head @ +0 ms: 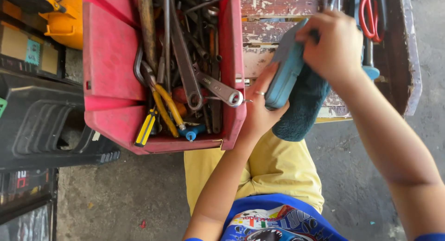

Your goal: Wiping a blue plastic storage box with a cloth.

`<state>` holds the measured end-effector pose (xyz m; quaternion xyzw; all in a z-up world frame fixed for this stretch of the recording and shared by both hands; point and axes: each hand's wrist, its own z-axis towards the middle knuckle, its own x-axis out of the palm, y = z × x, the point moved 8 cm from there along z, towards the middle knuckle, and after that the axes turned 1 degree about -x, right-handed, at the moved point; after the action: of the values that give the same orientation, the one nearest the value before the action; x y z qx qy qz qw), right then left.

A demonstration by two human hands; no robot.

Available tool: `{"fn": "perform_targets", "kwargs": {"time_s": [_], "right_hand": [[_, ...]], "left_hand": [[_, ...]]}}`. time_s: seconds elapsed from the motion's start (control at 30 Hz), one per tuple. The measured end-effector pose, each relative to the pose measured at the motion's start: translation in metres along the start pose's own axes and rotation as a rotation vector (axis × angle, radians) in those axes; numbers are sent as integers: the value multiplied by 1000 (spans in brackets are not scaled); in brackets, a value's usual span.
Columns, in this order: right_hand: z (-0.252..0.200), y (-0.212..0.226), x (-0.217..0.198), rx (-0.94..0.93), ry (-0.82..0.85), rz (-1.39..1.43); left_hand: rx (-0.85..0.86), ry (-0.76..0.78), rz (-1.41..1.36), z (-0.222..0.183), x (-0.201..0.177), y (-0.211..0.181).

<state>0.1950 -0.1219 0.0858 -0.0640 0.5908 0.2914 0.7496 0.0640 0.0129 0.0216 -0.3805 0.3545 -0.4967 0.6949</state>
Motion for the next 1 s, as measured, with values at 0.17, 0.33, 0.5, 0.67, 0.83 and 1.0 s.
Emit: {"fn": "perform_targets", "kwargs": {"time_s": [0.17,0.33,0.5,0.67,0.83,1.0], "right_hand": [[-12,0,-41,-131,-330,240],[-45,8,-57,-98,-335,226],[-94,-49,-40,319,-192,103],[-89,-6,-43,234,-147,131],[-64,27,-23,-17,-137,295],[-51,33,24,20,30,344]], "left_hand": [[21,-3,32,5,-6,-9],[25,11,17,7,-5,-10],[6,12,47,8,-7,-16],[10,10,71,10,-9,-21],[-1,14,88,12,-11,-25],[-29,15,110,9,-8,-17]]}}
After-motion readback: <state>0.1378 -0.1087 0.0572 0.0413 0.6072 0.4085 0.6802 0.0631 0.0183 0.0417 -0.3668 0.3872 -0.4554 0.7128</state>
